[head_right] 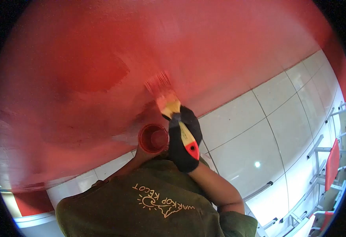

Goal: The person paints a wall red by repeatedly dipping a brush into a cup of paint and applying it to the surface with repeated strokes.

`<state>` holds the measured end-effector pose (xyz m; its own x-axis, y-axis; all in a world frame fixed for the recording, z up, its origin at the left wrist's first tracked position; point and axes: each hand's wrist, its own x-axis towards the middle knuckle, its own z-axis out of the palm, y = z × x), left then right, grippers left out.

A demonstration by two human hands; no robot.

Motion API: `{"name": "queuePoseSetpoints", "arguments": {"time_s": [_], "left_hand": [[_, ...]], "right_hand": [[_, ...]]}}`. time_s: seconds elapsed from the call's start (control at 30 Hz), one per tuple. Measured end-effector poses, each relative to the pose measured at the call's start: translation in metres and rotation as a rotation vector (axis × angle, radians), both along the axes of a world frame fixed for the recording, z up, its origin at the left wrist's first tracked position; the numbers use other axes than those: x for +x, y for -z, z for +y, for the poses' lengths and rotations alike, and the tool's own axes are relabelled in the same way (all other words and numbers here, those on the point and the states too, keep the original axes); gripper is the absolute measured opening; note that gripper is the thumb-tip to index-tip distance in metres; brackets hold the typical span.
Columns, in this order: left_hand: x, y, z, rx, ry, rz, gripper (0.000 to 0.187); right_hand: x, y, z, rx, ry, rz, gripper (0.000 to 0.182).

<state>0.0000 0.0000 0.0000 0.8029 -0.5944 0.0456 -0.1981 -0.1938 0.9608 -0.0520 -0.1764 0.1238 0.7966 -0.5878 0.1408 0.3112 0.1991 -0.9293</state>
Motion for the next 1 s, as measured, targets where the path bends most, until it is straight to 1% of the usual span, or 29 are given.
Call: {"name": "queuePoseSetpoints", "arguments": {"time_s": [0.03,0.07,0.1,0.13,0.17,0.2,0.23,0.27,0.3,0.33,0.37,0.47,0.5,0.57,0.6,0.63,0.67,0.7,0.73,0.77,0.83,0.87,0.93,0.97,1.0], "left_hand": [[-0.003,0.005,-0.001,-0.013,-0.014,0.047,0.089],[-0.005,0.009,-0.002,-0.024,-0.025,0.095,0.088],[-0.001,-0.003,0.004,-0.01,-0.024,0.092,0.088],[-0.006,-0.014,-0.002,-0.072,-0.007,0.113,0.086],[-0.007,-0.019,-0.007,-0.143,0.011,0.122,0.085],[-0.007,-0.007,-0.008,-0.151,0.014,0.118,0.085],[-0.007,0.009,-0.003,-0.225,0.022,0.445,0.085],[-0.009,0.024,0.003,-0.3,0.026,0.778,0.084],[-0.009,0.002,-0.001,-0.298,0.022,0.775,0.084],[-0.008,-0.037,-0.01,-0.237,-0.004,0.411,0.084],[-0.009,-0.058,-0.015,-0.173,-0.03,0.05,0.084],[-0.007,-0.036,-0.005,-0.114,-0.051,-0.01,0.082],[-0.009,-0.026,0.0,-0.111,-0.057,-0.004,0.082],[-0.011,-0.007,0.009,-0.085,-0.02,0.293,0.081],[-0.009,-0.002,0.01,-0.08,-0.017,0.297,0.081],[-0.006,0.002,0.01,-0.039,0.024,0.221,0.081],[-0.004,0.004,0.01,0.0,0.064,0.143,0.081],[-0.005,-0.007,0.007,0.001,0.068,0.142,0.081],[-0.008,-0.026,0.002,-0.013,0.036,0.139,0.081],[-0.011,-0.036,0.0,-0.025,0.002,0.139,0.081],[-0.01,-0.024,0.004,-0.028,0.0,0.144,0.082],[-0.009,-0.019,0.005,-0.032,-0.007,0.144,0.084],[-0.012,-0.021,0.004,-0.034,-0.038,0.096,0.085],[-0.012,-0.022,0.003,-0.034,-0.071,0.048,0.087],[-0.011,-0.023,0.003,-0.036,-0.073,0.045,0.087]], "right_hand": [[-0.006,-0.006,0.001,-0.009,0.064,-0.099,0.029],[-0.01,-0.012,0.001,-0.016,0.132,-0.197,0.015],[-0.001,-0.023,0.007,-0.002,0.135,-0.199,0.015],[0.006,-0.032,0.005,-0.011,0.187,-0.408,0.019],[0.014,-0.036,0.0,-0.029,0.238,-0.63,0.027],[0.017,-0.022,-0.014,-0.14,0.222,-0.676,0.029],[0.027,-0.036,-0.013,-0.136,0.223,-0.683,0.029],[0.036,-0.057,-0.009,-0.215,0.235,-0.662,0.027],[0.042,-0.069,-0.006,-0.294,0.247,-0.642,0.026],[0.041,-0.065,-0.005,-0.292,0.244,-0.645,0.026],[0.038,-0.053,-0.005,-0.308,0.228,-0.514,0.025],[0.028,-0.005,-0.003,-0.349,0.171,-0.113,0.023],[0.026,0.012,0.0,-0.346,0.165,-0.108,0.023],[0.021,0.04,0.005,-0.173,0.242,-0.185,0.012],[0.01,0.044,0.005,-0.148,0.211,-0.073,0.012],[0.001,0.055,0.005,-0.145,0.216,-0.07,0.012],[-0.006,0.071,0.005,-0.056,0.169,0.012,0.018],[-0.013,0.079,0.005,0.032,0.121,0.091,0.026],[-0.019,0.079,0.004,0.046,0.079,0.153,0.025],[-0.018,0.077,0.004,0.047,0.081,0.156,0.025],[-0.013,0.061,0.005,-0.015,0.118,0.165,0.014],[-0.009,0.046,0.005,-0.017,0.12,0.166,0.014],[0.001,0.011,0.005,-0.055,0.049,0.067,0.02],[0.006,-0.001,0.009,-0.057,0.047,0.064,0.02],[0.011,-0.012,0.014,-0.097,0.087,-0.022,0.02]]}}
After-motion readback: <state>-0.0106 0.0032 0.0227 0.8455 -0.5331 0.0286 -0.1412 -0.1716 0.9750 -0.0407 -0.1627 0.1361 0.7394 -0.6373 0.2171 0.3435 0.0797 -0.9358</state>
